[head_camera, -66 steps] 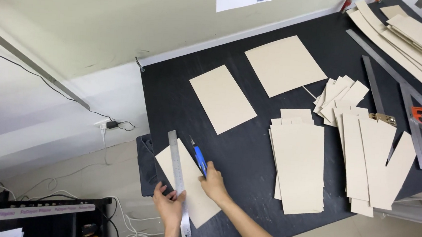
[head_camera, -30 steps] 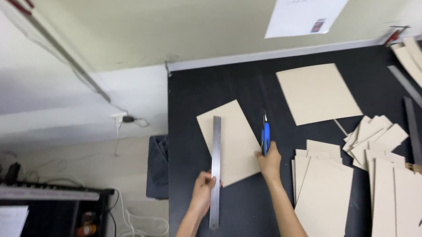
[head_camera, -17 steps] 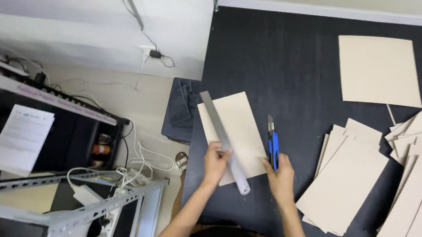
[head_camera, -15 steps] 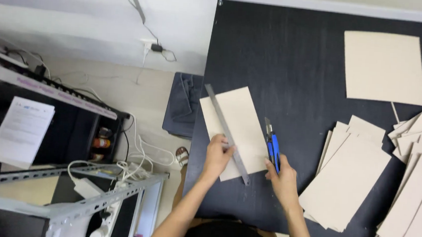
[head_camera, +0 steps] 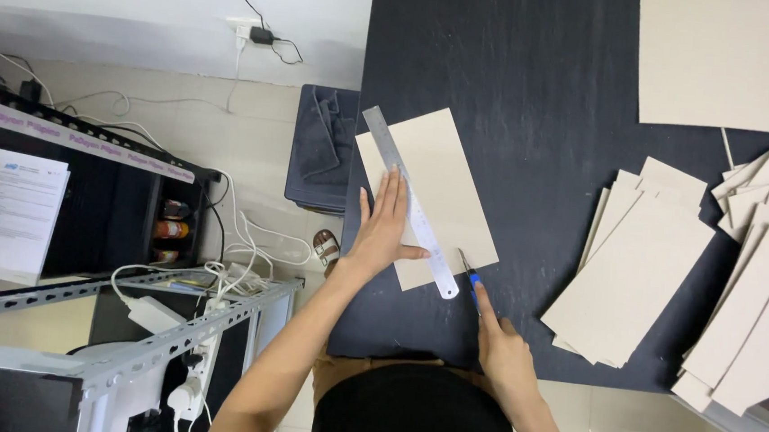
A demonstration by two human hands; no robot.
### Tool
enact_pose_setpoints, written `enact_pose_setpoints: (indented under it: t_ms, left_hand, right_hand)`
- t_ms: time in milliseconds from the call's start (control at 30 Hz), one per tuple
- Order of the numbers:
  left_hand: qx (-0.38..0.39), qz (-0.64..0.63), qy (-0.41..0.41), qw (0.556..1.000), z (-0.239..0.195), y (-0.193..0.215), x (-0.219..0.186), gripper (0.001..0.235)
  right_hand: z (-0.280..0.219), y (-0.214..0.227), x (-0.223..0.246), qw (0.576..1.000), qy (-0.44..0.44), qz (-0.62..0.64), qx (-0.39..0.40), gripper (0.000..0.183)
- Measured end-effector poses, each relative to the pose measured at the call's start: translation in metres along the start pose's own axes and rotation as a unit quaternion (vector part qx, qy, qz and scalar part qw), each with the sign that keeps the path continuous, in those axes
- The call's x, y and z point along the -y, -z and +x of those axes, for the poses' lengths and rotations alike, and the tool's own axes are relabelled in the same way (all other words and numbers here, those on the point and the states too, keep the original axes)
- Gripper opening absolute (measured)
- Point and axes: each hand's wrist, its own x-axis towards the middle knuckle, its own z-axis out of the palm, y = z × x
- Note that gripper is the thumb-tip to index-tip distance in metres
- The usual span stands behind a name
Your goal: Cutting cardboard sheets into smaller rectangular pieces using a utility knife and a metal ruler on a workbench.
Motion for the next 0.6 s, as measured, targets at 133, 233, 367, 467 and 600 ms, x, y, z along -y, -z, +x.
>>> enact_pose_setpoints:
  t_ms: [133, 233, 367, 467, 600]
  left_hand:
    - [-0.009, 0.010, 0.007, 1.000, -0.001, -0.014, 0.005, 0.143]
    - [-0.027, 0.014, 0.002, 1.000, 0.002, -0.014, 0.006, 0.146]
    - [-0.001, 0.029, 0.011, 1.000, 0.012, -0.011, -0.002, 0.153]
    - [0.015, 0.020, 0.007, 1.000, 0.023, -0.009, -0.007, 0.157]
    - [0.008, 0.037, -0.019, 0.999, 0.035, -0.017, -0.010, 0.163]
  right_hand:
    - [-0.004, 0.020, 0.018, 0.998, -0.043, 0.021, 0.030, 0.063]
    - [0.000, 0.025, 0.024, 0.993, -0.087, -0.021, 0.078, 0.066]
    - [0.004, 0.032, 0.022, 0.992, -0.061, -0.037, 0.105, 0.076]
    - [0.008, 0.041, 0.023, 0.992, -0.037, -0.041, 0.113, 0.079]
    - [0.010, 0.049, 0.024, 0.990, -0.041, -0.032, 0.130, 0.075]
